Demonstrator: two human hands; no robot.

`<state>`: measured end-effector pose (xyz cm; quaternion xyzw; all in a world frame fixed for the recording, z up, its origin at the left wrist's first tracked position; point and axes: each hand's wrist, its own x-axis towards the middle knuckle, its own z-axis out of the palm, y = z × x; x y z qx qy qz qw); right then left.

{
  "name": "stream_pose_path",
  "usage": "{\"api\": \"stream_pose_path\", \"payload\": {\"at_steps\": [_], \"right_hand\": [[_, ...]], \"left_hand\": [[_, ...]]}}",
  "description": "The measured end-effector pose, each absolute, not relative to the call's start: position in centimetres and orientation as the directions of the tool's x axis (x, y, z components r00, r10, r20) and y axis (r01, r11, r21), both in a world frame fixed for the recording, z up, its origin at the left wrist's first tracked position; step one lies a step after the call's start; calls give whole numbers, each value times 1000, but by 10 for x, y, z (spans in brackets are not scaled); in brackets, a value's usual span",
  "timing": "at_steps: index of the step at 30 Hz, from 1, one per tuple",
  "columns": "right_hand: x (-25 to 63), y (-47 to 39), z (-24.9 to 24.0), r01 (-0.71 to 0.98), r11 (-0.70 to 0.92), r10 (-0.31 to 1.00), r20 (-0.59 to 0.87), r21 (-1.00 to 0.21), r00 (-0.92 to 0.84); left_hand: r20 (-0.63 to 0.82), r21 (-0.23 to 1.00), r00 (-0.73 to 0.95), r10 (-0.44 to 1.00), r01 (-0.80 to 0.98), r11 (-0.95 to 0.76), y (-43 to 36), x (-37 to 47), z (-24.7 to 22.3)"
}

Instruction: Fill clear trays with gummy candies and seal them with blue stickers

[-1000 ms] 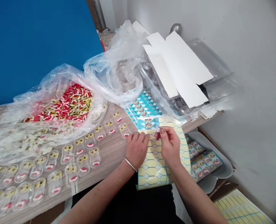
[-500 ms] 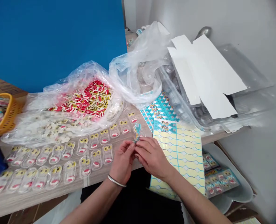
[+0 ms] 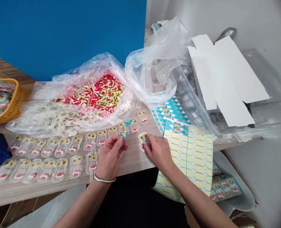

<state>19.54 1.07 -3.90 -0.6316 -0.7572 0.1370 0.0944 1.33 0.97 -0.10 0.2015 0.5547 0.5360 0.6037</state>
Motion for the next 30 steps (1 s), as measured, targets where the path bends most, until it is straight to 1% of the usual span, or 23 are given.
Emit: {"api": "stream_pose_path", "payload": {"at_steps": [2, 4, 6, 8, 10, 11, 13, 15, 16, 18, 20, 24, 30], "right_hand": [[189, -3, -39, 919, 163, 982, -32, -359, -187], [188, -12, -36, 900, 147, 984, -32, -409, -175], [194, -13, -30, 873, 100, 993, -12, -478, -120], [205, -10, -21, 817, 46, 999, 49, -575, -22], [216, -5, -12, 731, 65, 993, 119, -679, 22], [220, -3, -9, 684, 97, 991, 131, -723, -3], [224, -1, -6, 591, 134, 990, 80, -795, -116], [221, -1, -8, 514, 63, 978, -50, -855, -203], [219, -2, -11, 489, 8, 971, -111, -872, -213], [213, -2, -16, 474, -76, 968, -180, -877, -178], [209, -1, -21, 513, -95, 976, -182, -853, -122], [204, 7, -30, 633, -56, 986, -141, -772, -85], [196, 16, -42, 779, 46, 985, -100, -625, -138]], "left_hand": [[-448, 850, -149, 882, -379, 367, 8, 13, -1], [-438, 869, -87, 895, -298, 396, 7, 12, -1], [-434, 888, 6, 901, -162, 429, 8, 9, -1], [-451, 891, 129, 883, 8, 454, 9, 6, 0], [-478, 878, 251, 842, 157, 452, 9, 4, 0], [-487, 873, 301, 820, 209, 441, 9, 4, -1], [-486, 872, 369, 792, 273, 407, 8, 6, -3], [-471, 876, 394, 789, 311, 368, 7, 10, -5], [-467, 876, 387, 795, 327, 355, 8, 12, -5], [-463, 866, 340, 818, 368, 337, 11, 15, -4], [-439, 842, 292, 849, 464, 276, 16, 17, -3], [-351, 724, 259, 900, 684, 86, 25, 19, -5], [-290, 572, 238, 927, 819, -31, 29, 21, -16]]}}
